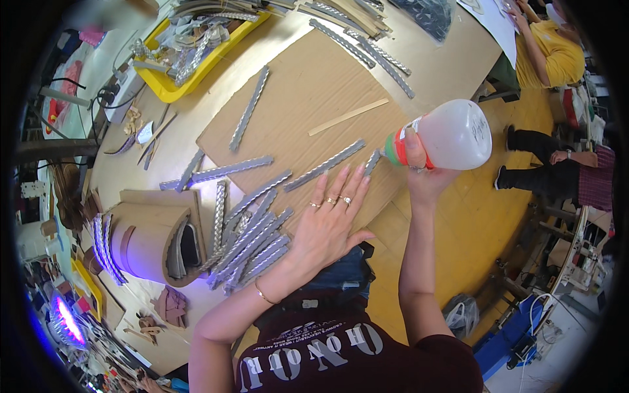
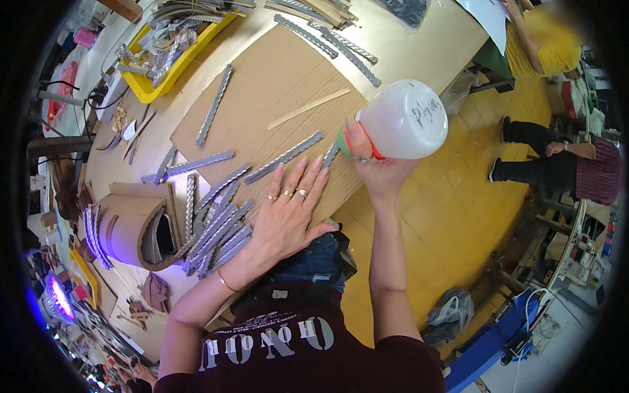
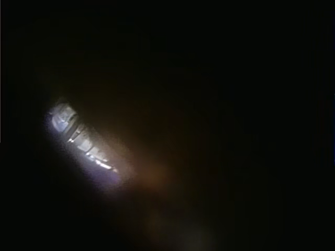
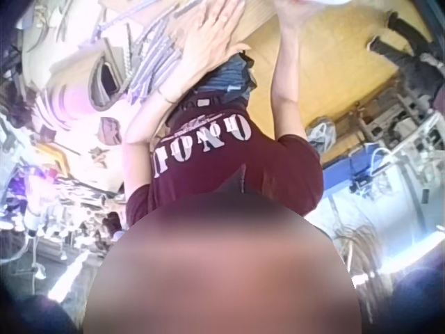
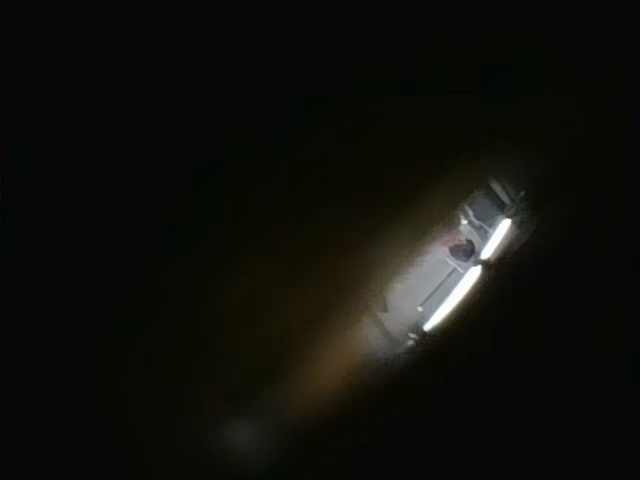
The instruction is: The person applies glue from a bottle to silver braided cord strips and places them onto a cylindrical cardboard form under a UV lamp. The person repeatedly picks up cord strips, applies adhesive, and wraps them around the form to build up a decorative band.
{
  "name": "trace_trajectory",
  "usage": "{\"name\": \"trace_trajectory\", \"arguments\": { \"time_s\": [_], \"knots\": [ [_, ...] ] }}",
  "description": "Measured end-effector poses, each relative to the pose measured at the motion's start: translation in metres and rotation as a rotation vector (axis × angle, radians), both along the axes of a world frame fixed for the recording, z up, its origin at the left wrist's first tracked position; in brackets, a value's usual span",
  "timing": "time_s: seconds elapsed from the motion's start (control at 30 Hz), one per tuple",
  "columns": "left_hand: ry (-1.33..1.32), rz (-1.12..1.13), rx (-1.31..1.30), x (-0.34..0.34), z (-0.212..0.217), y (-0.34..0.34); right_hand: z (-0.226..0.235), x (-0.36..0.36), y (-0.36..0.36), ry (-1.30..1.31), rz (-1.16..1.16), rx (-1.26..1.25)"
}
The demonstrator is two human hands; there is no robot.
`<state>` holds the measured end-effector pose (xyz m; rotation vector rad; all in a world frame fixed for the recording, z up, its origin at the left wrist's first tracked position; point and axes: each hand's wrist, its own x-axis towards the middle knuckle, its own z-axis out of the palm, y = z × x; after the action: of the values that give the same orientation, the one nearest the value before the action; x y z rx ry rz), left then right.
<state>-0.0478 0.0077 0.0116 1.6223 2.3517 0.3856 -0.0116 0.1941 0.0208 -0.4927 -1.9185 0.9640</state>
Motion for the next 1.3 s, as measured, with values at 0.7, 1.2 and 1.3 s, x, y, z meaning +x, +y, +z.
{"name": "trace_trajectory", "arguments": {
  "time_s": [0.7,1.2,1.3],
  "knots": [
    [-0.055,0.053,0.054,0.001,0.0,-0.001,-0.004,0.007,-0.02,-0.006,0.117,0.108],
    [0.052,0.263,-0.085,0.059,-0.004,-0.071,-0.007,0.014,-0.024,-0.068,0.11,0.119],
    [0.059,0.259,-0.086,0.06,-0.005,-0.07,-0.008,0.018,-0.028,-0.088,0.124,0.136]
  ]
}}
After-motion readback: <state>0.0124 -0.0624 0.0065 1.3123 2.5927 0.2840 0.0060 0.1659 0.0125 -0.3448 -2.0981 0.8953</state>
